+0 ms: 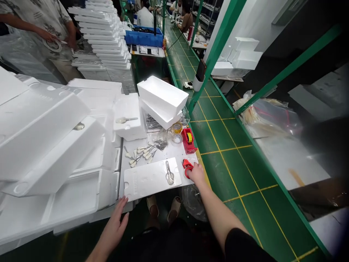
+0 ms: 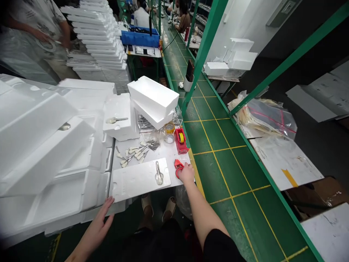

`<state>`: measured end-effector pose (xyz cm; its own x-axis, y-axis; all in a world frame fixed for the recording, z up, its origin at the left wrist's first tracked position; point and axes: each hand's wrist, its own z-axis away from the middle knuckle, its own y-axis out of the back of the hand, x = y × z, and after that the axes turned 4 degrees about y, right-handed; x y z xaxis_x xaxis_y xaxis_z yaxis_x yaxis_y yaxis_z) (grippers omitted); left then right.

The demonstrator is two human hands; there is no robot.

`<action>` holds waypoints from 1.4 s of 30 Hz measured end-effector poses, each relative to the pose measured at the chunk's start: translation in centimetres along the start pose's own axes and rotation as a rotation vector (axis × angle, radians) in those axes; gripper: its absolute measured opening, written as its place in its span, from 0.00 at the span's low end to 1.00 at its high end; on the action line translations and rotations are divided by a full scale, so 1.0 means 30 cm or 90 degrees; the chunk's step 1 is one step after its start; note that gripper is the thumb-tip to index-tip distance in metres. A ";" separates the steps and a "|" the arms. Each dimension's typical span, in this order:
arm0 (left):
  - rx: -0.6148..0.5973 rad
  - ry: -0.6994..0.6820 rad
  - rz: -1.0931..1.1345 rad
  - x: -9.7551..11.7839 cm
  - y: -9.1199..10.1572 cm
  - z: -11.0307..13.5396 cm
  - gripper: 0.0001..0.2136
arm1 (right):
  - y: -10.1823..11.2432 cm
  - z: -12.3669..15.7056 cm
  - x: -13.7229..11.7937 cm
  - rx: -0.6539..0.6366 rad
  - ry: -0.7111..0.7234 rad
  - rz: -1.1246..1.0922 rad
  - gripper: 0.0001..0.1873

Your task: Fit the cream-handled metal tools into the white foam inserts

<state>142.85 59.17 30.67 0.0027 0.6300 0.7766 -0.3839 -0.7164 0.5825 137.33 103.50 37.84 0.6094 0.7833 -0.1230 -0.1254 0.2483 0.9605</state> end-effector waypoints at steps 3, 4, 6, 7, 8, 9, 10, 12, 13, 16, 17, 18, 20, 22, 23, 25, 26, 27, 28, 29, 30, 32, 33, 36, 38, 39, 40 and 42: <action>-0.013 0.082 0.014 0.006 -0.034 0.090 0.28 | -0.010 -0.090 0.128 -0.107 0.024 -0.025 0.23; -0.015 0.097 0.022 0.028 -0.046 0.116 0.28 | -0.017 -0.108 0.146 -0.124 0.033 -0.032 0.19; -0.009 0.103 0.053 0.114 -0.066 0.155 0.26 | -0.019 -0.106 0.161 -0.143 0.053 -0.050 0.14; -0.009 0.100 0.078 0.176 -0.071 0.164 0.25 | -0.007 -0.083 0.162 -0.146 0.068 -0.064 0.13; -0.018 0.099 0.111 0.251 -0.073 0.166 0.24 | 0.016 -0.045 0.163 -0.146 0.090 -0.081 0.14; -0.039 0.099 0.152 0.334 -0.072 0.160 0.23 | 0.049 0.006 0.165 -0.142 0.114 -0.100 0.15; -0.078 0.113 0.204 0.423 -0.068 0.149 0.22 | 0.093 0.068 0.168 -0.132 0.138 -0.120 0.17; -0.171 0.147 0.325 0.606 -0.051 0.117 0.22 | 0.203 0.209 0.175 -0.070 0.227 -0.168 0.25; -0.195 0.151 0.388 0.693 -0.040 0.099 0.23 | 0.264 0.282 0.177 -0.020 0.298 -0.189 0.30; -0.280 0.141 0.609 0.907 0.001 0.061 0.24 | 0.429 0.476 0.168 0.164 0.533 -0.180 0.41; -0.321 0.122 0.658 0.956 0.016 0.056 0.25 | 0.470 0.525 0.161 0.222 0.579 -0.150 0.41; -0.357 0.100 0.683 0.994 0.030 0.056 0.25 | 0.502 0.565 0.152 0.269 0.597 -0.112 0.41; -0.389 0.052 0.656 1.038 0.050 0.063 0.25 | 0.539 0.620 0.135 0.343 0.598 -0.045 0.39; -0.370 0.014 0.596 1.049 0.057 0.073 0.23 | 0.545 0.650 0.121 0.379 0.593 0.000 0.38; -0.357 -0.001 0.577 1.046 0.056 0.078 0.22 | 0.541 0.659 0.116 0.389 0.591 0.013 0.38; -0.342 -0.020 0.574 1.031 0.050 0.082 0.22 | 0.526 0.674 0.109 0.402 0.584 0.028 0.37; -0.337 -0.021 0.583 1.022 0.049 0.082 0.22 | 0.518 0.681 0.105 0.406 0.581 0.032 0.36; -0.331 -0.017 0.590 1.012 0.050 0.082 0.22 | 0.510 0.687 0.100 0.407 0.578 0.033 0.36; -0.324 -0.011 0.593 1.002 0.054 0.083 0.22 | 0.503 0.694 0.094 0.406 0.576 0.034 0.35; -0.317 -0.004 0.591 0.994 0.062 0.083 0.22 | 0.497 0.701 0.086 0.403 0.576 0.034 0.35; -0.315 0.001 0.589 0.986 0.072 0.085 0.22 | 0.492 0.708 0.076 0.401 0.577 0.035 0.35; -0.322 0.004 0.589 0.974 0.099 0.090 0.23 | 0.484 0.719 0.052 0.403 0.583 0.037 0.35; -0.326 0.002 0.589 0.969 0.112 0.093 0.23 | 0.481 0.723 0.039 0.406 0.586 0.037 0.34; -0.297 -0.007 0.581 0.957 0.136 0.098 0.23 | 0.475 0.735 -0.004 0.416 0.589 0.029 0.34; -0.241 -0.012 0.569 0.948 0.140 0.095 0.23 | 0.474 0.742 -0.033 0.423 0.580 0.022 0.34; -0.210 -0.013 0.566 0.943 0.142 0.090 0.22 | 0.474 0.745 -0.048 0.425 0.573 0.022 0.34; -0.184 -0.014 0.563 0.938 0.146 0.084 0.22 | 0.475 0.749 -0.062 0.427 0.567 0.024 0.33; -0.144 -0.019 0.550 0.923 0.171 0.067 0.20 | 0.478 0.754 -0.087 0.427 0.555 0.037 0.32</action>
<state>142.81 72.36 55.65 -0.3496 -0.1127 0.9301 -0.4359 -0.8592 -0.2680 151.65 92.12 57.59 -0.1781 0.9829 0.0465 0.4762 0.0448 0.8782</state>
